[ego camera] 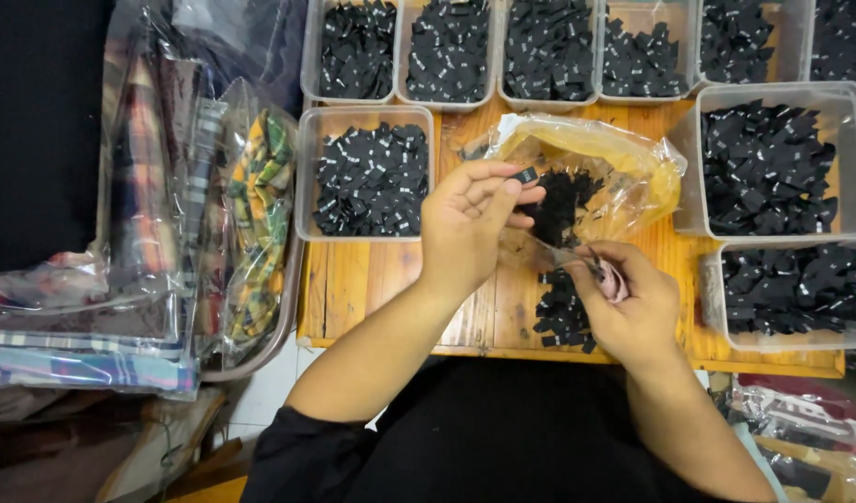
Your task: Assembling or trimming small black plastic components using a pair of pliers at a factory workbench.
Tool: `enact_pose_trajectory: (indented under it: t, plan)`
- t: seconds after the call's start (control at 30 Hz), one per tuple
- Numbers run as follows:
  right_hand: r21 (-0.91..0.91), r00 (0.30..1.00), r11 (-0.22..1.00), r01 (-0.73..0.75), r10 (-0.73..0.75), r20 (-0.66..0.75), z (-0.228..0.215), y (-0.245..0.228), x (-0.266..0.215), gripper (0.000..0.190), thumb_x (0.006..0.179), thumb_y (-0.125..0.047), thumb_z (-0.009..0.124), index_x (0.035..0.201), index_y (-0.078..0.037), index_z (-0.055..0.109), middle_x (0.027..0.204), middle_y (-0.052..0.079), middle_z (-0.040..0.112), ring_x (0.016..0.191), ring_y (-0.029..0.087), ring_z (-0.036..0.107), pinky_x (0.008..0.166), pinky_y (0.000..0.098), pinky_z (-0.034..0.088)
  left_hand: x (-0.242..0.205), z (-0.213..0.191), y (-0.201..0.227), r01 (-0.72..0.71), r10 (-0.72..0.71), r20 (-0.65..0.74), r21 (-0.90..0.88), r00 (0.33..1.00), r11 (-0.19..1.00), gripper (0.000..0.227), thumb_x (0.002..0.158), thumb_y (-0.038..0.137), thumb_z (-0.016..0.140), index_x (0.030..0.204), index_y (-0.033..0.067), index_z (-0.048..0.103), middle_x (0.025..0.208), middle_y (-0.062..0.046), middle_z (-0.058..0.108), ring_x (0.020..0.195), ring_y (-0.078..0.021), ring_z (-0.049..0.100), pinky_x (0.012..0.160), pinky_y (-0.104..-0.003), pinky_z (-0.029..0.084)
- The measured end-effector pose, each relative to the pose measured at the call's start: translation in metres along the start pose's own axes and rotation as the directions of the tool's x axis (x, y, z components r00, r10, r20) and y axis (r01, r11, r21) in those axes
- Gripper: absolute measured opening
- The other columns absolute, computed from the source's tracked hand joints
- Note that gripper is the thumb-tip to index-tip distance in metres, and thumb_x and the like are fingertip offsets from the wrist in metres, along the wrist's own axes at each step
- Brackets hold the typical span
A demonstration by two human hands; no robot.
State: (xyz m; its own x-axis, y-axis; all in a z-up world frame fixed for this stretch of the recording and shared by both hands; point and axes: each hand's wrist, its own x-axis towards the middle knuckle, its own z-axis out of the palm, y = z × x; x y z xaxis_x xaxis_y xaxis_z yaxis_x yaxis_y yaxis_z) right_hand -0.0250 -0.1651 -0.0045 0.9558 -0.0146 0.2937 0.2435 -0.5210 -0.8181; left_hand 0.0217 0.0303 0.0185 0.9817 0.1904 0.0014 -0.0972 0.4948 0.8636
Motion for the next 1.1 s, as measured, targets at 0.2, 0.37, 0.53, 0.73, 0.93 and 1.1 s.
enact_pose_trajectory:
  t: [0.2, 0.37, 0.53, 0.73, 0.93, 1.1]
  plan:
    - [0.131, 0.997, 0.991, 0.007, 0.003, -0.078, -0.008, -0.002, -0.001, 0.019, 0.092, 0.0, 0.08, 0.109, -0.003, 0.075, 0.076, 0.013, 0.07, 0.074, 0.013, 0.064, 0.071, 0.0291, 0.053, -0.003, 0.008, 0.021, -0.148, 0.148, 0.006, 0.121, 0.989, 0.982, 0.006, 0.096, -0.001, 0.067, 0.101, -0.0018, 0.07, 0.104, -0.022, 0.076, 0.091, -0.0267, 0.078, 0.069, -0.028, 0.066]
    - [0.168, 0.997, 0.986, 0.008, 0.005, -0.079, -0.011, -0.003, -0.002, 0.021, 0.09, 0.001, 0.08, 0.11, -0.005, 0.075, 0.077, 0.01, 0.07, 0.074, 0.009, 0.06, 0.07, 0.0277, 0.052, 0.023, -0.015, 0.029, -0.175, 0.188, -0.009, 0.328, 0.982, 0.928, 0.011, 0.089, -0.001, 0.073, 0.098, 0.0038, 0.076, 0.094, -0.01, 0.073, 0.081, -0.0147, 0.075, 0.066, -0.024, 0.065]
    - [0.201, 0.998, 0.98, 0.007, 0.007, -0.067, -0.012, -0.005, -0.001, 0.018, 0.091, -0.003, 0.08, 0.109, -0.006, 0.075, 0.075, 0.009, 0.069, 0.068, 0.008, 0.057, 0.066, 0.0279, 0.051, 0.047, -0.028, 0.039, -0.063, 0.109, -0.083, 0.437, 0.991, 0.898, 0.023, 0.087, 0.0, 0.073, 0.11, 0.0013, 0.072, 0.089, -0.015, 0.075, 0.074, -0.014, 0.075, 0.061, -0.022, 0.064]
    - [0.195, 0.997, 0.981, 0.009, 0.005, -0.071, -0.013, 0.008, -0.005, 0.021, 0.09, -0.001, 0.079, 0.109, -0.004, 0.074, 0.072, 0.01, 0.068, 0.067, 0.008, 0.056, 0.065, 0.0281, 0.051, 0.056, -0.028, 0.041, 0.018, 0.05, -0.155, 0.408, 0.987, 0.913, 0.025, 0.086, -0.003, 0.072, 0.11, -0.0019, 0.069, 0.09, -0.017, 0.076, 0.072, -0.0134, 0.075, 0.058, -0.019, 0.063]
    - [0.198, 0.998, 0.98, 0.023, -0.01, -0.064, -0.015, 0.002, -0.005, 0.022, 0.09, -0.002, 0.08, 0.111, -0.003, 0.073, 0.075, 0.012, 0.071, 0.07, 0.009, 0.06, 0.07, 0.028, 0.053, 0.08, -0.008, 0.055, 0.093, 0.001, -0.161, 0.575, 0.987, 0.813, 0.019, 0.083, 0.004, 0.073, 0.102, 0.0058, 0.072, 0.087, -0.013, 0.078, 0.065, -0.0102, 0.075, 0.053, -0.019, 0.064]
    - [-0.029, 0.999, 0.999, -0.022, 0.024, 0.039, -0.019, 0.001, -0.01, 0.023, 0.094, -0.021, 0.074, 0.115, -0.013, 0.07, 0.089, -0.003, 0.071, 0.071, 0.008, 0.061, 0.068, 0.023, 0.048, 0.116, 0.02, 0.038, -0.002, 0.055, -0.03, 0.861, 0.998, 0.508, 0.014, 0.086, 0.016, 0.07, 0.099, 0.0154, 0.076, 0.09, 0.001, 0.082, 0.084, -0.0147, 0.077, 0.087, -0.033, 0.059]
